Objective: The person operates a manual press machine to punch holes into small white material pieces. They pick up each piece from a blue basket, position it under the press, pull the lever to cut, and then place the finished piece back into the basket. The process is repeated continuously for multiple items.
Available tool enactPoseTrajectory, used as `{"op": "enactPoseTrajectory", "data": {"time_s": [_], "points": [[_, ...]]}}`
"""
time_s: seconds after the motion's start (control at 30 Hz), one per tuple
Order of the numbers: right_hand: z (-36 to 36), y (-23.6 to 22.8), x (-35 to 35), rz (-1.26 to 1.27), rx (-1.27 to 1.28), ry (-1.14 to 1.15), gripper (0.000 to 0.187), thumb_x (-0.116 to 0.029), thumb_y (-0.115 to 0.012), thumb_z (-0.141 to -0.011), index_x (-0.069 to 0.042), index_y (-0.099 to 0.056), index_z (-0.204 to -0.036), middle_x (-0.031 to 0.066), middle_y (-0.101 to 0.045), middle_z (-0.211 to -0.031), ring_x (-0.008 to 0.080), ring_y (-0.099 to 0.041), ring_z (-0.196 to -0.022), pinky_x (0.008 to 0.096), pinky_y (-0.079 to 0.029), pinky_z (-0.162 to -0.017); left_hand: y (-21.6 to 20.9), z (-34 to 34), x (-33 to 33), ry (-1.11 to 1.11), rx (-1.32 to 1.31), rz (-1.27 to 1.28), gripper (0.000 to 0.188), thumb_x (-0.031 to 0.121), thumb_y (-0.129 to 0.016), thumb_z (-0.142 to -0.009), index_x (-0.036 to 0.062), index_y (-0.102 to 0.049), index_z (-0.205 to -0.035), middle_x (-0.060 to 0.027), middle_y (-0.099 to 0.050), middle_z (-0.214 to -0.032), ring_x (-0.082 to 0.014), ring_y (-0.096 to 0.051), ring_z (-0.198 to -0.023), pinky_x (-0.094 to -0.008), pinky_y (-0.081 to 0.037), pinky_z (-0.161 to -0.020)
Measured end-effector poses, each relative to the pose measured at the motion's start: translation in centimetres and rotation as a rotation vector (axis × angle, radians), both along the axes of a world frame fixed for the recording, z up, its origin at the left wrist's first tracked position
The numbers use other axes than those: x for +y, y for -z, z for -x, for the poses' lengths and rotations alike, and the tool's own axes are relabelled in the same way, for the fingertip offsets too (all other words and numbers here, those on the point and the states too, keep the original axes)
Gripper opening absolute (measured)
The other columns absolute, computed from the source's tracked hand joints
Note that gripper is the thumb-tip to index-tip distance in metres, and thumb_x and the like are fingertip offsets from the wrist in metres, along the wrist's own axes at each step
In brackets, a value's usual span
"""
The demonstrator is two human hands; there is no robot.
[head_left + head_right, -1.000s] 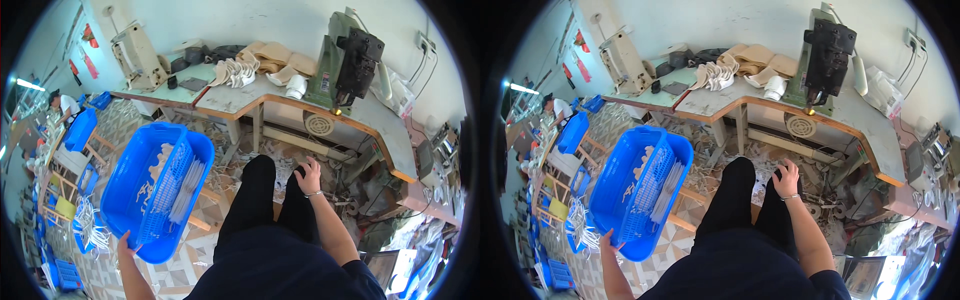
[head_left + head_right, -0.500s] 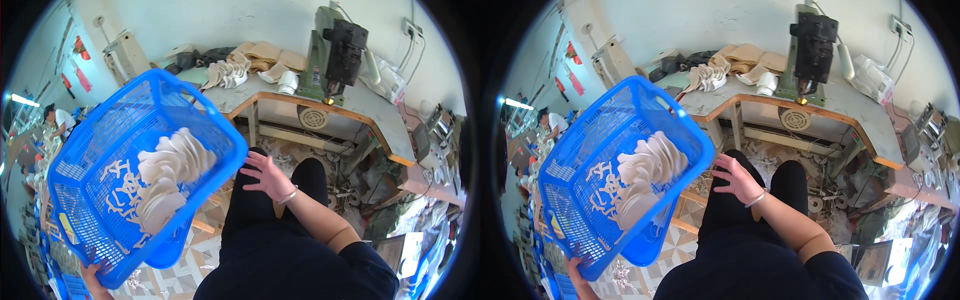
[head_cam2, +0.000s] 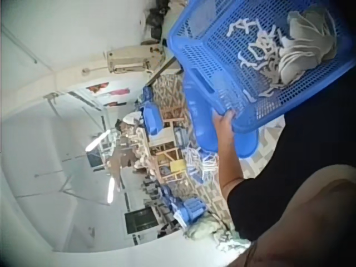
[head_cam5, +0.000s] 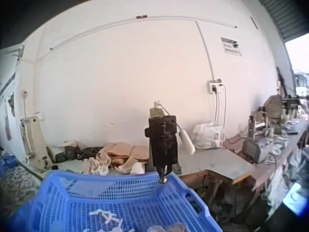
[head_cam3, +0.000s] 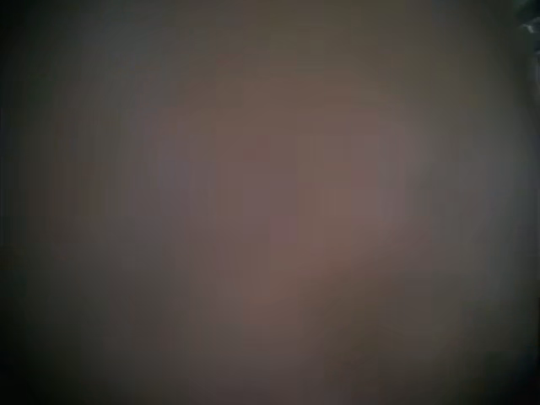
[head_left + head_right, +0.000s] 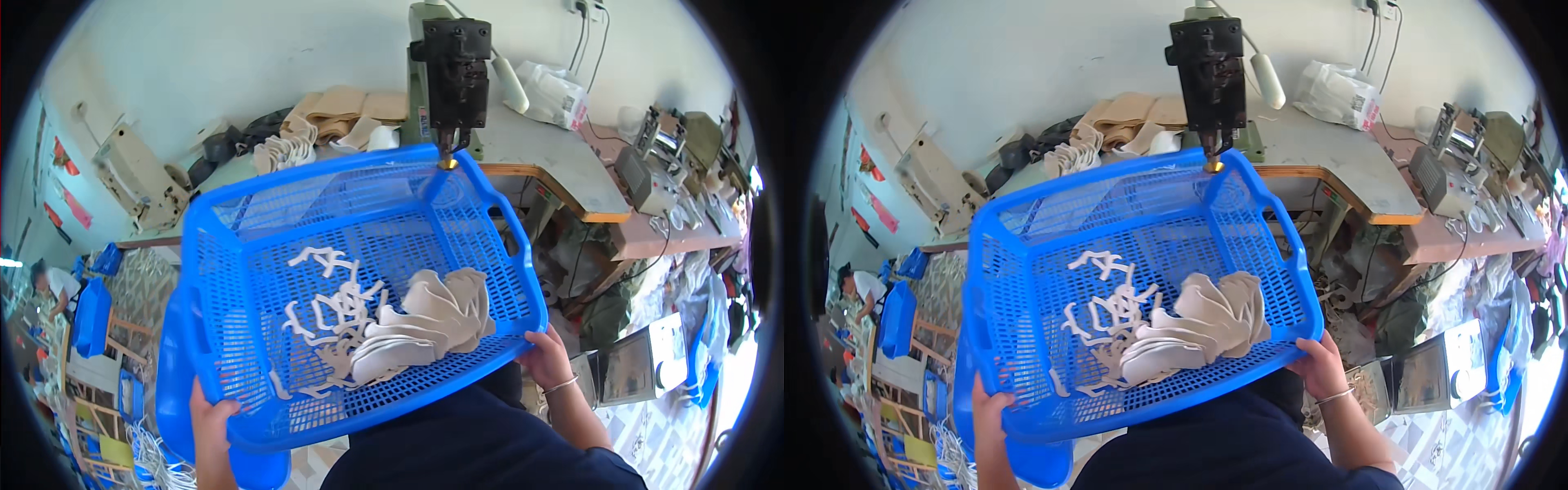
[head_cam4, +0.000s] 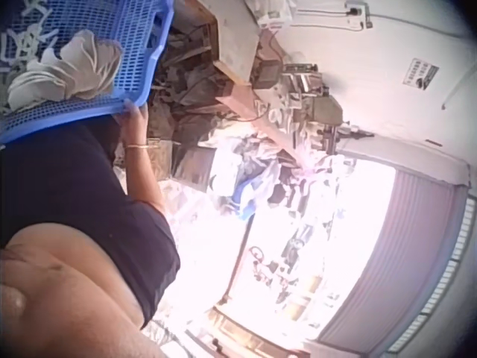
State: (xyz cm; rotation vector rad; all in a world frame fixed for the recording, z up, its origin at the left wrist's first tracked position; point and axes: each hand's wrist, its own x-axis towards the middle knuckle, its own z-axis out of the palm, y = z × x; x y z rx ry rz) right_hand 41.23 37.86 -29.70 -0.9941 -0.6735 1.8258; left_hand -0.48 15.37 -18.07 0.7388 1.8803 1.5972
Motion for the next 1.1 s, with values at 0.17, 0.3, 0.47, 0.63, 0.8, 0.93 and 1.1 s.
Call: {"op": "enactPoseTrajectory", "data": {"time_s": [0.17,0.3,0.47,0.63,0.8,0.93,1.1], "points": [[-4.4,3.3,1.9,-0.074,-0.001,0.264,0.037,0.000,-0.049,-0.074,-0.001,-0.047,-0.112,0.0112,-0.059,-0.100,0.0241,-0.060,-0.089,0.0400,-0.051,-0.078,6.6,-1.4,7.2,0.139,-0.144,-0.031,0.062,-0.007,-0.051,-0.061,0.0007,-0.040,-0.122,-0.0127,-0.056,-0.109,-0.0224,-0.060,-0.093,-0.0327,-0.053,-0.074],[-7.7,6.3,3.4,-0.098,0.035,0.286,0.037,0.003,-0.049,-0.072,-0.001,-0.047,-0.109,0.0112,-0.058,-0.101,0.0226,-0.059,-0.090,0.0374,-0.049,-0.080,12.2,-2.6,12.4,0.219,-0.238,-0.159,0.059,-0.008,-0.051,-0.065,0.0023,-0.040,-0.122,-0.0123,-0.055,-0.110,-0.0211,-0.060,-0.090,-0.0325,-0.053,-0.072],[-6.6,7.9,6.0,-0.207,-0.655,0.467,0.052,-0.005,-0.055,-0.074,-0.001,-0.040,-0.123,0.0163,-0.051,-0.114,0.0295,-0.052,-0.103,0.0402,-0.041,-0.090,16.2,-0.1,19.2,0.259,-0.277,0.060,0.056,-0.007,-0.051,-0.066,0.0053,-0.043,-0.120,-0.0110,-0.055,-0.110,-0.0217,-0.061,-0.086,-0.0333,-0.054,-0.067],[0.7,4.1,6.1,-0.848,-1.973,0.273,0.078,-0.021,-0.069,-0.069,-0.002,-0.031,-0.133,0.0259,-0.036,-0.131,0.0421,-0.029,-0.125,0.0438,-0.024,-0.104,17.7,1.4,22.1,0.276,-0.231,0.118,0.050,-0.006,-0.051,-0.068,0.0044,-0.046,-0.116,-0.0112,-0.056,-0.108,-0.0242,-0.062,-0.086,-0.0352,-0.054,-0.064],[9.5,4.1,10.3,-0.821,-1.710,-0.762,0.032,-0.013,-0.063,-0.073,-0.004,-0.055,-0.102,0.0167,-0.057,-0.107,0.0305,-0.055,-0.104,0.0447,-0.046,-0.083,16.2,0.7,21.4,0.303,-0.157,0.071,0.050,-0.006,-0.052,-0.069,0.0053,-0.045,-0.118,-0.0090,-0.057,-0.105,-0.0192,-0.061,-0.087,-0.0310,-0.054,-0.063],[10.1,5.3,12.8,-0.823,-1.780,-0.999,0.018,-0.008,-0.056,-0.076,-0.005,-0.057,-0.093,0.0183,-0.061,-0.096,0.0312,-0.064,-0.079,0.0376,-0.052,-0.065,16.0,0.1,20.2,0.255,-0.043,0.052,0.046,-0.005,-0.053,-0.070,0.0037,-0.048,-0.116,-0.0087,-0.058,-0.103,-0.0173,-0.061,-0.086,-0.0289,-0.052,-0.063],[8.2,4.3,14.1,-1.176,-1.657,-0.708,0.021,-0.008,-0.053,-0.077,-0.005,-0.059,-0.097,0.0134,-0.061,-0.102,0.0285,-0.059,-0.097,0.0381,-0.049,-0.077,18.0,0.9,20.2,0.208,-0.015,0.085,0.042,-0.003,-0.055,-0.070,0.0027,-0.051,-0.111,-0.0064,-0.062,-0.088,-0.0125,-0.060,-0.073,-0.0278,-0.050,-0.063]]}}
